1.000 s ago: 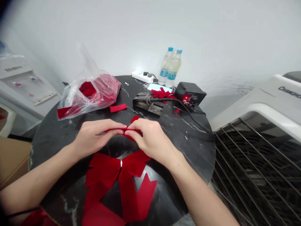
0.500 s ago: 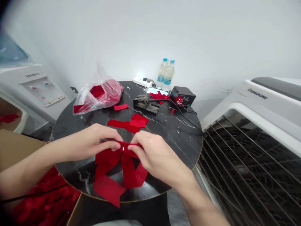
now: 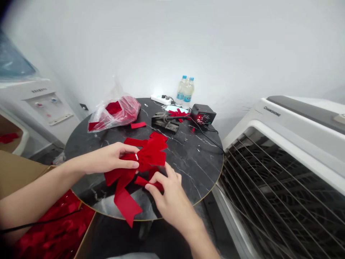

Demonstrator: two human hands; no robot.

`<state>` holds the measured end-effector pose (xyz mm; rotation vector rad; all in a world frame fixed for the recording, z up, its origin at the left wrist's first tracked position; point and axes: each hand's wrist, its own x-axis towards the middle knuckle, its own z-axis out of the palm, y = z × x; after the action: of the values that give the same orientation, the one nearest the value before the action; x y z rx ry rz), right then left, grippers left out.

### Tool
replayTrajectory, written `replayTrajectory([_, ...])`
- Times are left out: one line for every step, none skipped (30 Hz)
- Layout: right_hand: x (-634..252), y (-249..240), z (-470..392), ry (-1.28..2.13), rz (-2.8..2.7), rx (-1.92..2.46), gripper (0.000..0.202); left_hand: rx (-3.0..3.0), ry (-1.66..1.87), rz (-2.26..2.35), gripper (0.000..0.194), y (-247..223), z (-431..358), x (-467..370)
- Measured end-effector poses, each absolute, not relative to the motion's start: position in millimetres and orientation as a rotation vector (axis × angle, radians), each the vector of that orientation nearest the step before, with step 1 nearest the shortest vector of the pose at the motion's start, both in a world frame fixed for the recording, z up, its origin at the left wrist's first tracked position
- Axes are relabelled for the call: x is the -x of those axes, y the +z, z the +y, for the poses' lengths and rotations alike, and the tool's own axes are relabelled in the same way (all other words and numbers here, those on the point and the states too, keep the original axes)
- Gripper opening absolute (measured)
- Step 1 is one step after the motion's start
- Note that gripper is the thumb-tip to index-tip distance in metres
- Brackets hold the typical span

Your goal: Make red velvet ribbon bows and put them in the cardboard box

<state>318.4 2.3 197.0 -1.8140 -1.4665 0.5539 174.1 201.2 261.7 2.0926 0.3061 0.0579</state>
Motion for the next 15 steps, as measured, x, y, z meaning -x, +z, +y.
replayTrajectory([-326,201,5,0.602,-1.478,1.759,0.019,-2.036,0.038,0.29,0.028,267,200,-171])
replayTrajectory([-333,206,6,0.649,-1.494,1.711,0.02,-1.975,0.024,0.286,0.031,270,199,-169])
replayTrajectory([-340,212,7,0.686,-1.508,1.681,0.021,-1.92,0.013,0.287,0.032,272,198,-167])
replayTrajectory([-347,217,6,0.699,-1.515,1.673,0.022,-1.881,0.007,0.293,0.031,273,198,-165])
replayTrajectory([-353,224,4,0.694,-1.522,1.683,0.023,-1.849,0.003,0.305,0.028,273,197,-163])
replayTrajectory([-358,230,2,0.689,-1.537,1.699,0.024,-1.824,-0.001,0.316,0.023,272,197,-162])
replayTrajectory([-364,237,-1,0.676,-1.565,1.719,0.024,-1.808,-0.002,0.327,0.018,272,197,-161])
replayTrajectory([-369,244,-2,0.645,-1.604,1.74,0.023,-1.794,-0.001,0.333,0.013,271,196,-160])
replayTrajectory([-374,251,-3,0.598,-1.655,1.757,0.021,-1.763,0.0,0.339,0.01,270,195,-159])
replayTrajectory([-379,258,-3,0.545,-1.714,1.764,0.019,-1.717,0.004,0.348,0.009,269,193,-159])
replayTrajectory([-384,264,-2,0.496,-1.776,1.76,0.018,-1.665,0.014,0.36,0.011,268,192,-160])
replayTrajectory([-389,270,1,0.444,-1.835,1.748,0.017,-1.609,0.03,0.378,0.018,266,190,-160])
replayTrajectory([-395,275,3,0.393,-1.886,1.734,0.017,-1.547,0.052,0.401,0.027,265,188,-162])
replayTrajectory([-401,279,6,0.351,-1.934,1.714,0.017,-1.481,0.074,0.422,0.033,263,187,-163])
replayTrajectory([-405,282,8,0.306,-1.98,1.69,0.017,-1.42,0.094,0.442,0.036,261,186,-164])
